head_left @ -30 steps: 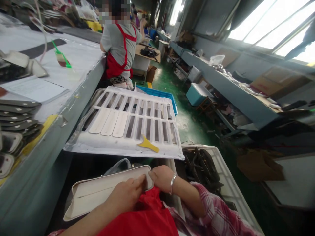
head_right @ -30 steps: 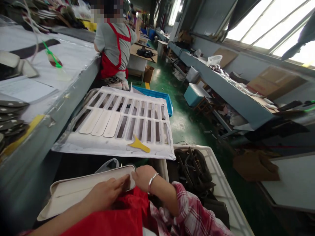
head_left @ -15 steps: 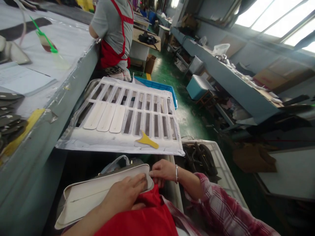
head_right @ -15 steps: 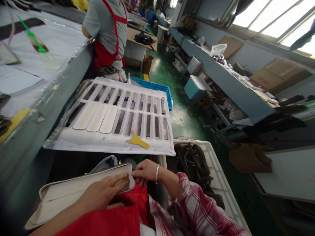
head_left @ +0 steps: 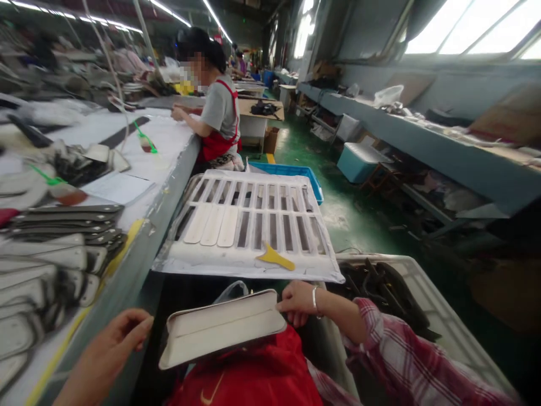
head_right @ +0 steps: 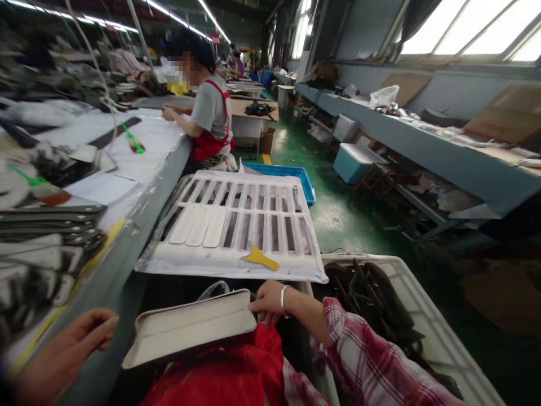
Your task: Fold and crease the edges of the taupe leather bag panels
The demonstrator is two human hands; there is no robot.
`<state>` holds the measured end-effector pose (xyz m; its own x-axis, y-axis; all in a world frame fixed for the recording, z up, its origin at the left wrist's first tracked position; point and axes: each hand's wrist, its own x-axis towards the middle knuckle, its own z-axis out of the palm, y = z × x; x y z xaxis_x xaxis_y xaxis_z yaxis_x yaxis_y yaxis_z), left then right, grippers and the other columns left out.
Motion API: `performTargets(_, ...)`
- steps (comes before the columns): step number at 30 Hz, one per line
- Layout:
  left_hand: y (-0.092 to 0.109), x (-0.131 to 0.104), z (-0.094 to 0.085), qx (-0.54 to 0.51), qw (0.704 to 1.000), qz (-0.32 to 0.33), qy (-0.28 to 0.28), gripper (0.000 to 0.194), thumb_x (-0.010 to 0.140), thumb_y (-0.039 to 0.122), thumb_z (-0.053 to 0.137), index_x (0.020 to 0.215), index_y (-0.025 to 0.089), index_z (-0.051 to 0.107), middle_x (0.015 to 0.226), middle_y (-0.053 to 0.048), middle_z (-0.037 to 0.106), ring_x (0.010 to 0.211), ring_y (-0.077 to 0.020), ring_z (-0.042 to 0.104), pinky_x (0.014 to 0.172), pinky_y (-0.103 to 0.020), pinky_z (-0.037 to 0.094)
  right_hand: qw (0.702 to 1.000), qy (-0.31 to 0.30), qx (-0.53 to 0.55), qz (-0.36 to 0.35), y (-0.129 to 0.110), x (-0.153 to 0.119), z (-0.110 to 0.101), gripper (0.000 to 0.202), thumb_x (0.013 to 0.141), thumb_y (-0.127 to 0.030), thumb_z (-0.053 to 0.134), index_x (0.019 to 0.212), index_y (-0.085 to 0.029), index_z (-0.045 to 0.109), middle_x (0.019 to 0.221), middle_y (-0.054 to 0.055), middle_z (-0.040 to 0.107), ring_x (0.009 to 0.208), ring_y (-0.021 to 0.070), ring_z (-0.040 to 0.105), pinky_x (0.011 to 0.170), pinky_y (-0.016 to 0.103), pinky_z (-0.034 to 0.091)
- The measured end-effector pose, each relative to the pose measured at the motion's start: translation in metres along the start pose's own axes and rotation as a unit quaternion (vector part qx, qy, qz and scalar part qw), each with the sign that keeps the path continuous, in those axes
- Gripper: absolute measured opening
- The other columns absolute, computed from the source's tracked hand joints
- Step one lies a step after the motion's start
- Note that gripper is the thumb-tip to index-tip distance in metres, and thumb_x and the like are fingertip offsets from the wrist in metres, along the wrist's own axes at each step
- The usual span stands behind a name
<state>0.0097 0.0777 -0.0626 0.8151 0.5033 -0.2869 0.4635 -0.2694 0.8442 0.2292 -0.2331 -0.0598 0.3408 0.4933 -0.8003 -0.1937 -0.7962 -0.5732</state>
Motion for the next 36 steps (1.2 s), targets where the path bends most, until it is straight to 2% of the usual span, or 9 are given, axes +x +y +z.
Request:
performTargets(3, -0.024, -0.005, -0.004, -0.154, 0.976, -0.093, -0.126, 0.03, 0.075, 0.047, 0.056, 0.078, 0.019, 0.046, 0.059, 0.006, 0.044, 0.052, -0.0083, 0.044, 0.048, -0.018, 0.038, 1.0, -0.006, 0.0, 0.001, -0.003, -0.001, -0.001, 0.022, 0.077, -0.026, 0.056, 0.06, -0.012, 0.05, 0.049, 0.0, 0.058, 0.04, 0.0104, 0.056, 0.036, 0.018, 0.046)
performTargets(8, -0.029, 0.002, 0.018, -0.231, 0.956, -0.085, -0.16, 0.034, 0.073, 0.041, 0.061, 0.069, 0.019, 0.035, 0.053, 0.008, 0.043, 0.044, -0.0053, 0.04, 0.041, -0.015, 0.033, 0.998, 0.015, -0.051, 0.02, -0.012, -0.001, 0.002, 0.024, 0.08, -0.027, 0.053, 0.061, -0.012, 0.049, 0.05, 0.001, 0.058, 0.037, 0.0099, 0.054, 0.033, 0.017, 0.043)
performTargets(19, -0.016, 0.016, 0.004, -0.084, 0.967, -0.055, -0.234, 0.034, 0.079, 0.048, 0.048, 0.066, 0.019, 0.035, 0.056, 0.007, 0.043, 0.051, -0.0091, 0.044, 0.046, -0.019, 0.037, 0.998, -0.045, -0.028, 0.015, -0.011, 0.009, -0.011, 0.033, 0.07, -0.042, 0.063, 0.06, -0.014, 0.046, 0.048, -0.002, 0.056, 0.035, 0.008, 0.051, 0.036, 0.018, 0.043)
performTargets(21, -0.01, 0.023, -0.002, 0.016, 0.969, -0.008, -0.246, 0.031, 0.076, 0.047, 0.052, 0.068, 0.019, 0.043, 0.061, 0.005, 0.05, 0.058, -0.0116, 0.049, 0.053, -0.021, 0.04, 0.998, -0.048, -0.048, -0.006, -0.006, 0.007, -0.013, 0.033, 0.069, -0.044, 0.062, 0.063, -0.014, 0.048, 0.05, -0.002, 0.056, 0.038, 0.0093, 0.052, 0.039, 0.02, 0.044)
performTargets(23, 0.007, 0.031, 0.0, 0.107, 0.967, 0.064, -0.221, 0.028, 0.07, 0.044, 0.059, 0.084, 0.019, 0.054, 0.082, 0.0, 0.061, 0.078, -0.0173, 0.056, 0.069, -0.026, 0.044, 0.991, 0.016, -0.105, -0.077, -0.004, 0.004, -0.014, 0.029, 0.069, -0.042, 0.063, 0.073, -0.015, 0.054, 0.06, 0.0, 0.061, 0.049, 0.0114, 0.057, 0.048, 0.023, 0.048)
performTargets(26, 0.047, 0.04, 0.028, 0.149, 0.956, 0.172, -0.186, 0.05, 0.072, 0.039, 0.058, 0.118, 0.025, 0.048, 0.121, -0.002, 0.054, 0.11, -0.0216, 0.049, 0.092, -0.029, 0.037, 0.927, 0.167, -0.214, -0.257, -0.008, 0.0, -0.01, 0.029, 0.071, -0.037, 0.062, 0.092, -0.017, 0.058, 0.087, 0.005, 0.064, 0.075, 0.0146, 0.06, 0.068, 0.027, 0.049)
performTargets(31, 0.097, 0.052, 0.104, 0.181, 0.889, 0.291, -0.303, 0.029, 0.08, 0.031, 0.049, 0.104, 0.023, 0.062, 0.103, -0.001, 0.066, 0.094, -0.0176, 0.058, 0.084, -0.024, 0.041, 0.789, 0.215, -0.394, -0.419, -0.011, 0.004, 0.003, 0.026, 0.087, -0.036, 0.042, 0.093, -0.019, 0.062, 0.08, 0.006, 0.062, 0.077, 0.0151, 0.057, 0.069, 0.026, 0.045)
performTargets(33, 0.101, 0.056, 0.121, 0.189, 0.876, 0.299, -0.328, 0.026, 0.081, 0.03, 0.046, 0.097, 0.023, 0.066, 0.096, 0.0, 0.068, 0.088, -0.0164, 0.06, 0.079, -0.022, 0.042, 0.765, 0.219, -0.422, -0.435, -0.008, 0.008, 0.006, 0.032, 0.09, -0.035, 0.035, 0.091, -0.019, 0.063, 0.076, 0.006, 0.061, 0.072, 0.014, 0.056, 0.065, 0.024, 0.043)
performTargets(36, 0.099, 0.059, 0.127, 0.181, 0.875, 0.294, -0.34, 0.028, 0.083, 0.029, 0.044, 0.099, 0.024, 0.066, 0.094, 0.001, 0.068, 0.086, -0.0153, 0.06, 0.078, -0.021, 0.041, 0.763, 0.215, -0.416, -0.446, -0.005, 0.011, 0.004, 0.036, 0.091, -0.035, 0.033, 0.09, -0.018, 0.064, 0.076, 0.006, 0.062, 0.072, 0.0137, 0.056, 0.067, 0.023, 0.042)
